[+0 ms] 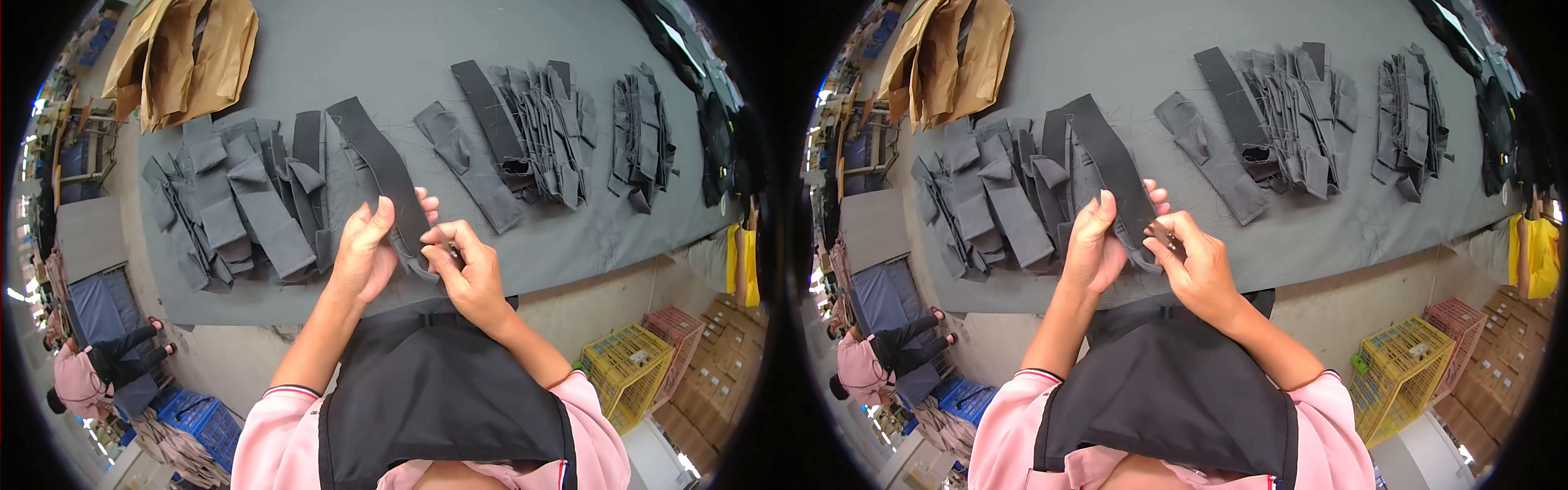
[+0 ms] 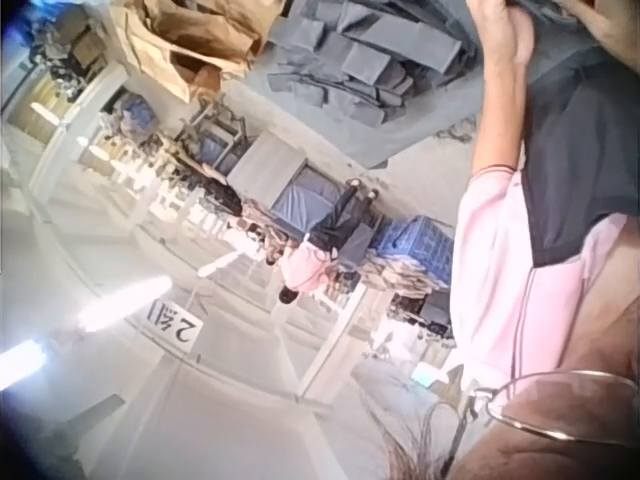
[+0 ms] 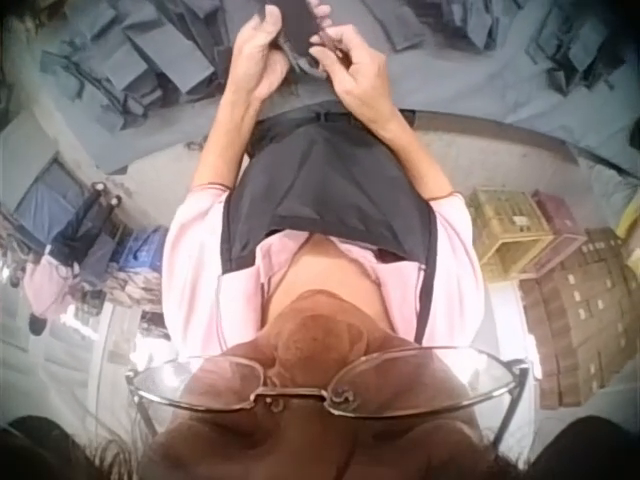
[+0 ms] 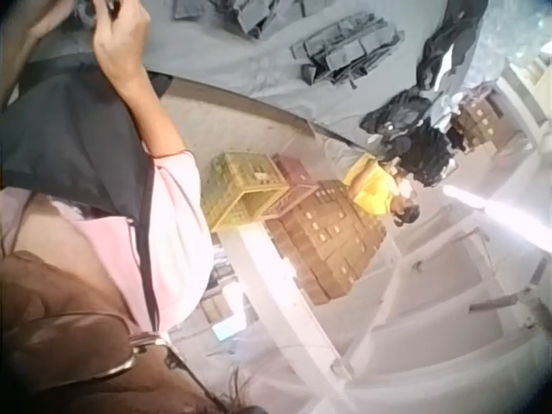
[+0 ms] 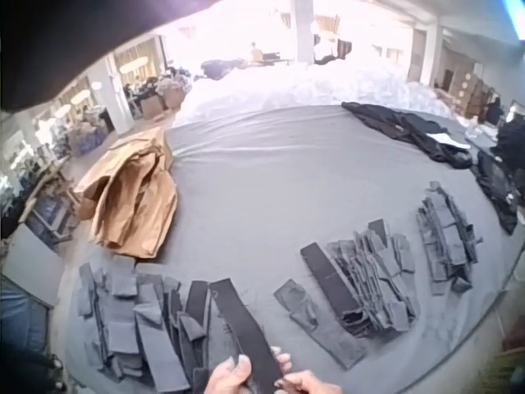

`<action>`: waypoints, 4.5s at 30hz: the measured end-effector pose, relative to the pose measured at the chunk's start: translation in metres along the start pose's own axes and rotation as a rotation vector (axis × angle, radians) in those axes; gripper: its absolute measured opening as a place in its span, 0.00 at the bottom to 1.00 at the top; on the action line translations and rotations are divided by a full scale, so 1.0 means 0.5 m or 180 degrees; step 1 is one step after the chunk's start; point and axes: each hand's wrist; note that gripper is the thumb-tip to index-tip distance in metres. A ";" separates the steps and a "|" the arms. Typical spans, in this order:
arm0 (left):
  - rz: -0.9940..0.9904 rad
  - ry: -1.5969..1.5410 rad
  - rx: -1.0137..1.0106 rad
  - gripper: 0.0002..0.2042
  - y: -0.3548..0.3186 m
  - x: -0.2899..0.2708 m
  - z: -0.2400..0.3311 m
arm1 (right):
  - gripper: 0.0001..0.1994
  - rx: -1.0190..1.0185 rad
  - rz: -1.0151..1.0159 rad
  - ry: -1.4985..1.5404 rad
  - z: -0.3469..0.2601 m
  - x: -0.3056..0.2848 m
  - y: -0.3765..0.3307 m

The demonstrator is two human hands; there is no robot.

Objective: Trimming loose threads from black fabric strips using small snips.

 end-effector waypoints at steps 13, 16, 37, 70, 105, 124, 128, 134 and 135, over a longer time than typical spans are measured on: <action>-0.0048 -0.0276 0.0351 0.19 0.000 0.010 0.003 | 0.15 -0.1387 0.0775 -0.1699 -0.004 -0.025 -0.029; -0.0014 -0.0215 0.0306 0.19 -0.003 0.010 -0.001 | 0.14 -0.1573 0.0694 -0.1943 -0.005 -0.023 -0.028; -0.0161 -0.0470 0.0084 0.21 -0.024 0.004 -0.016 | 0.11 -0.1797 0.0570 -0.1616 -0.011 -0.027 0.048; 0.0581 -0.0063 -0.0072 0.16 -0.021 0.025 -0.017 | 0.11 -0.1138 0.1071 -0.1295 0.016 -0.037 0.005; 0.1213 0.1043 0.0352 0.18 -0.030 0.034 -0.021 | 0.14 -0.1717 0.0778 -0.1763 -0.022 -0.004 -0.006; -0.0210 -0.2024 -0.1248 0.20 -0.025 -0.009 -0.035 | 0.12 -0.1309 0.0841 -0.0788 -0.007 0.009 0.013; -0.0269 -0.2963 -0.1624 0.21 -0.020 -0.009 -0.035 | 0.12 -0.1376 0.0867 -0.1138 0.001 0.006 0.015; -0.0181 -0.3061 -0.1703 0.22 -0.017 -0.012 -0.044 | 0.12 -0.1441 0.0702 -0.1178 -0.009 0.003 0.020; 0.0243 -0.2994 -0.1743 0.23 -0.017 -0.008 -0.040 | 0.12 -0.1458 0.0670 -0.1180 -0.009 0.003 0.022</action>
Point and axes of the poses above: each hand's wrist, its own y-axis towards the middle knuckle, its own x-axis out of the palm, z = x × y, and after that the axes turned 5 degrees about -y, right-handed
